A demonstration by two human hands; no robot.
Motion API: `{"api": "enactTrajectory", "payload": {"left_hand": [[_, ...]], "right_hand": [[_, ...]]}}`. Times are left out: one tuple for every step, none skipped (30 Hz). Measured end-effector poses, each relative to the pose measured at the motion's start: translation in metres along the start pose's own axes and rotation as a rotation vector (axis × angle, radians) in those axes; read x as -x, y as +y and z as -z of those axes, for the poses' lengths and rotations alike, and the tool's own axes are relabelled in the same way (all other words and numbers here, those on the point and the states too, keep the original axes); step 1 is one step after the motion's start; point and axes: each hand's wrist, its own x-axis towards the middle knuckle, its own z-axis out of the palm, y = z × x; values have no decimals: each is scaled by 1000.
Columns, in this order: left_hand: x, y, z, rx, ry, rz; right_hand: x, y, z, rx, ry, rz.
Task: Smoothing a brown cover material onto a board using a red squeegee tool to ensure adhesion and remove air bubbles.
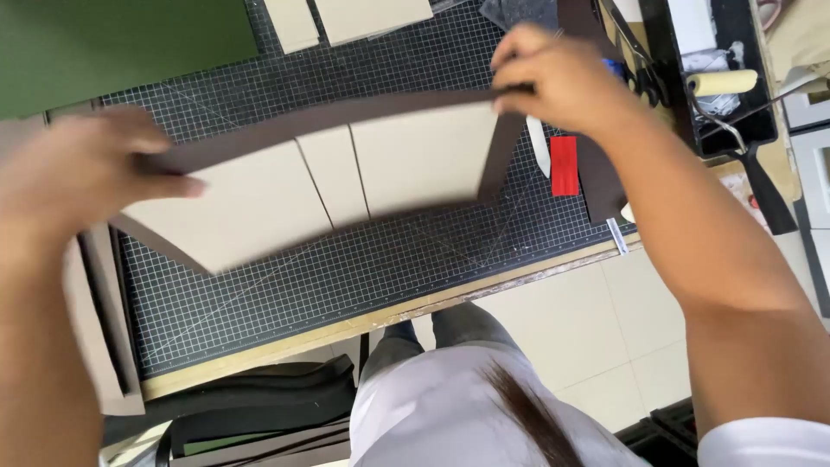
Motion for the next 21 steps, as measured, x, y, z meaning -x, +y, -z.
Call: {"api": "enactTrajectory", "payload": {"left_hand": [[19,-8,-3,3,0,-2],[39,-15,-7,73,194,-157],[59,-23,-10,143,397,-300],[71,-22,-31,143,402,-298],[85,-21,-53,188,523,-314],[100,-21,-76,232,645,-328],[100,-11,-111,231,644,-322],[99,-2,-146,120,720,-247],[100,6,-180,7,795,-167],[90,20,-214,6,795,-158],[84,34,-250,66,833,-220],[78,47,-286,128,871,-282],[83,58,-295,124,877,-261],[87,68,-303,153,863,-226],[98,79,-313,180,841,-181],[100,84,-308,174,839,-151],[102,89,-303,204,844,-127],[103,94,-299,233,849,-103],[96,100,-293,226,854,-88],[88,106,-286,264,854,-88],[80,113,-280,308,848,-100]], "right_hand": [[9,-9,12,2,-2,-1],[17,-18,24,105,195,78],[24,-26,36,207,394,165],[31,-29,30,210,395,169],[40,-33,23,156,465,198],[48,-38,15,101,535,225],[58,-31,-11,97,533,230],[68,-24,-37,130,552,235],[75,-16,-63,162,572,244],[92,-2,-89,157,571,253],[107,11,-117,201,546,107],[121,24,-144,246,517,-37],[141,33,-163,241,517,-16],[160,42,-183,313,589,-256],[180,50,-204,372,650,-494],[178,58,-215,356,644,-468],[181,63,-225,391,562,-634],[184,68,-235,429,475,-797],[183,83,-241,421,479,-782],[181,99,-246,329,404,-846],[186,112,-250,240,323,-919]]}}
